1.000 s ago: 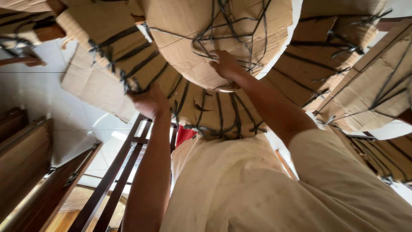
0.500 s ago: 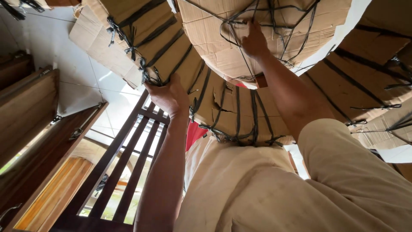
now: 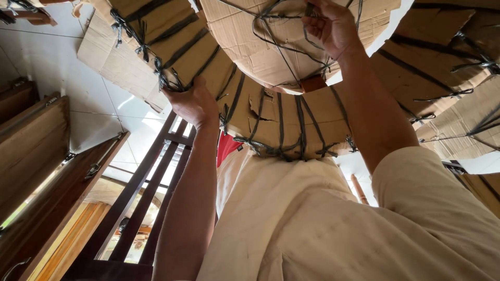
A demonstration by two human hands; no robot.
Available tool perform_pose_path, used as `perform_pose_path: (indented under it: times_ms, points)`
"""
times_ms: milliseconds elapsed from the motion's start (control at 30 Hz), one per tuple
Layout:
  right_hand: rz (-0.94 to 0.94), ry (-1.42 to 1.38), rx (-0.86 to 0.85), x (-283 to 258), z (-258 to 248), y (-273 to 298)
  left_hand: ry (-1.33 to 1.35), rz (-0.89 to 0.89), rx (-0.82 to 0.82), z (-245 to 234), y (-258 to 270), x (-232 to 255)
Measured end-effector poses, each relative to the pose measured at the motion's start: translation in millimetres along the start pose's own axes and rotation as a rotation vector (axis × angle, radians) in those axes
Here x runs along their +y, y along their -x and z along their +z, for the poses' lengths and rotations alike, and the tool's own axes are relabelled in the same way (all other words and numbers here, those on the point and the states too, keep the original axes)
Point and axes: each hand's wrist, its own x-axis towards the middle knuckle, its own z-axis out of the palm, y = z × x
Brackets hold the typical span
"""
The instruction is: Wrapping curved wooden furniture parts with protective cardboard and securing them with plastic ties.
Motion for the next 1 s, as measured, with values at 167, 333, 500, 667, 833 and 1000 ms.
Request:
perform_pose_path:
  times_ms: [167,333,500,667,833,1000]
  points:
    - [-0.013,-0.012,0.025,3,-29,-1,-0.025,-0.009,0.013,2,-1,-1]
    - [0.040,-0.044,0.033,21,-22,-16,-0.065,0.019,0.035,3,-4,-9]
    - [0.020,0.515,0.278,33,-5,-36,-0.007,0.064,0.010,5,-4,-11]
    - [-0.085,1.025,-0.059,61,11,-49,-0.047,0.071,0.034,8,-4,-9]
    - [0.152,1.397,-0.102,101,42,-56,-0.059,0.068,0.042,5,-1,-3]
    - [-0.231,1.135,0.171,129,23,-73,0.007,0.070,0.012,2,0,8]
